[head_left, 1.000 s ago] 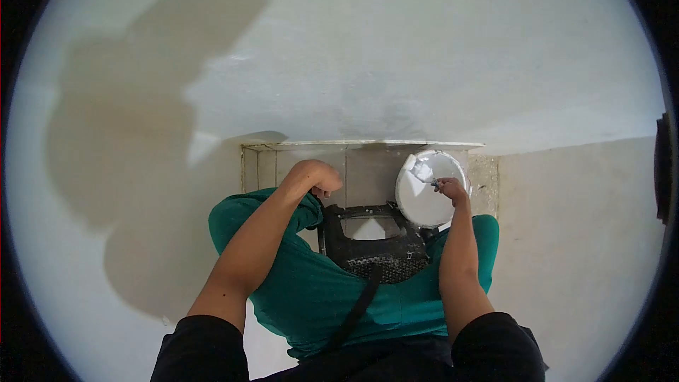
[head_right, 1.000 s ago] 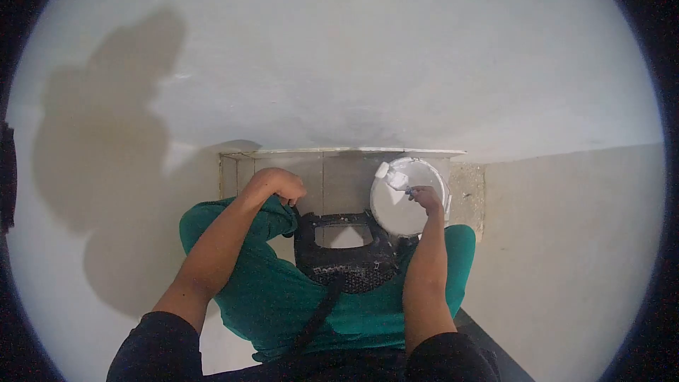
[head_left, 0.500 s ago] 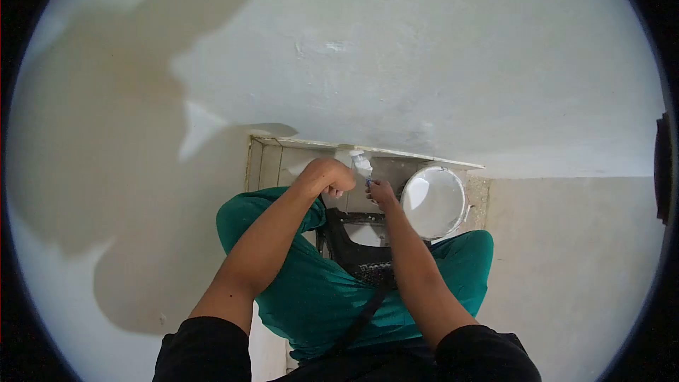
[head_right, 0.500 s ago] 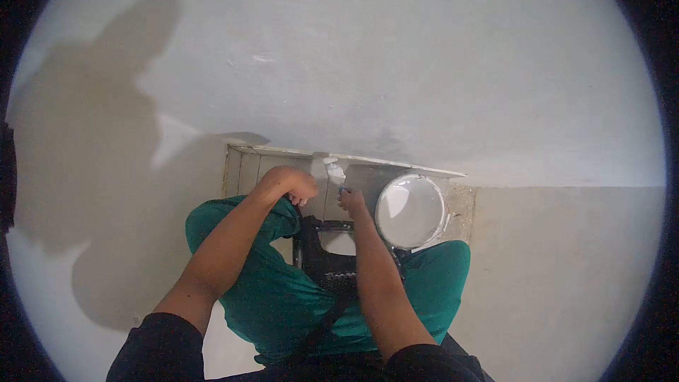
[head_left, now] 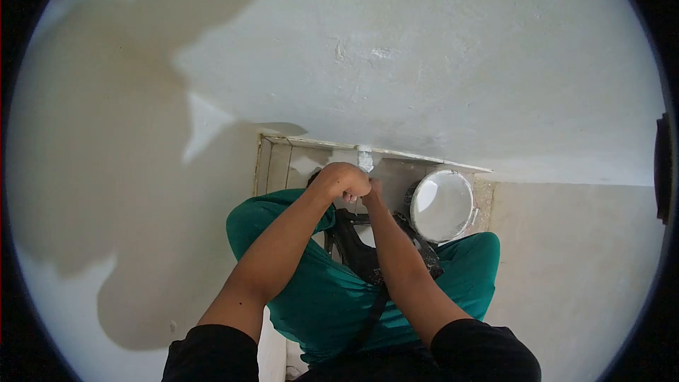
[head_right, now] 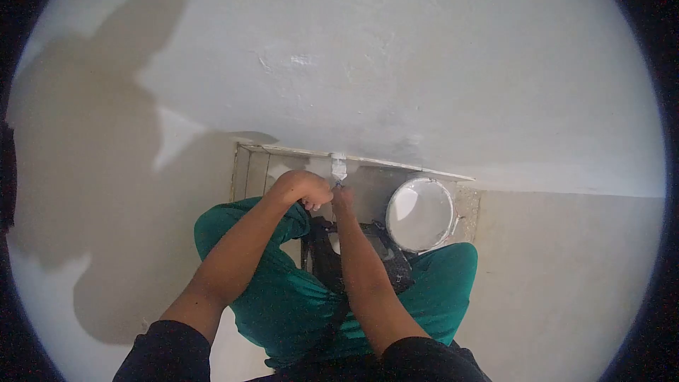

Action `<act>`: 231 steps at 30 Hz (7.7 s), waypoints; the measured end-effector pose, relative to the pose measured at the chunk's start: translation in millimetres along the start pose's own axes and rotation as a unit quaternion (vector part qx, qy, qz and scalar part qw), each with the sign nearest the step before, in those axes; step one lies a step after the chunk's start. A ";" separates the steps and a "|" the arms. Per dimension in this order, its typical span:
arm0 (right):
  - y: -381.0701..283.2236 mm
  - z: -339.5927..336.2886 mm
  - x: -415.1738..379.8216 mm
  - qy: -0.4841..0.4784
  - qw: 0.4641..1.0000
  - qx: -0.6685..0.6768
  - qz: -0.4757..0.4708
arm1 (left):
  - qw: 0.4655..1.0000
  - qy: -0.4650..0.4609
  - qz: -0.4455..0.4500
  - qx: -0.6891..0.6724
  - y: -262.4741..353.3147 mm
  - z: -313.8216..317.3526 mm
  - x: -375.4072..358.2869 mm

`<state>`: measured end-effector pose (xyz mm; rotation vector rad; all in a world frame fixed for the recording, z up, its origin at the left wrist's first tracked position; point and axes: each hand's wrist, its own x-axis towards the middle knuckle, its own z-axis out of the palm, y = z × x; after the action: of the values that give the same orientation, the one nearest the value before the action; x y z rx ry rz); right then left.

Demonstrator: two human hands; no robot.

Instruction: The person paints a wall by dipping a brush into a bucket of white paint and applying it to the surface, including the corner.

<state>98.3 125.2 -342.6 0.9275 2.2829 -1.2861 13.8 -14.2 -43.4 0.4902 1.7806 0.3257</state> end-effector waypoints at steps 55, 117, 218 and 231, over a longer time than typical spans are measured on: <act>-187.1 -121.9 -208.7 -0.030 0.935 0.346 -0.067 | 0.985 0.044 -0.132 -0.100 -64.8 -24.3 2.2; -211.5 -100.9 -231.6 -0.115 0.891 0.429 -0.096 | 0.973 0.092 -0.110 -0.183 -85.7 -12.6 -58.5; 159.2 -287.2 44.5 -0.163 0.930 -0.326 0.054 | 0.953 0.298 -0.044 -0.040 186.4 204.3 53.3; 77.8 -252.3 -56.8 0.045 0.766 0.527 0.365 | 0.979 0.184 0.059 0.059 134.3 96.6 26.7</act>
<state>195.2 348.5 -225.7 1.9635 0.7918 -2.0577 122.4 112.5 -29.0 0.6538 2.1446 0.4151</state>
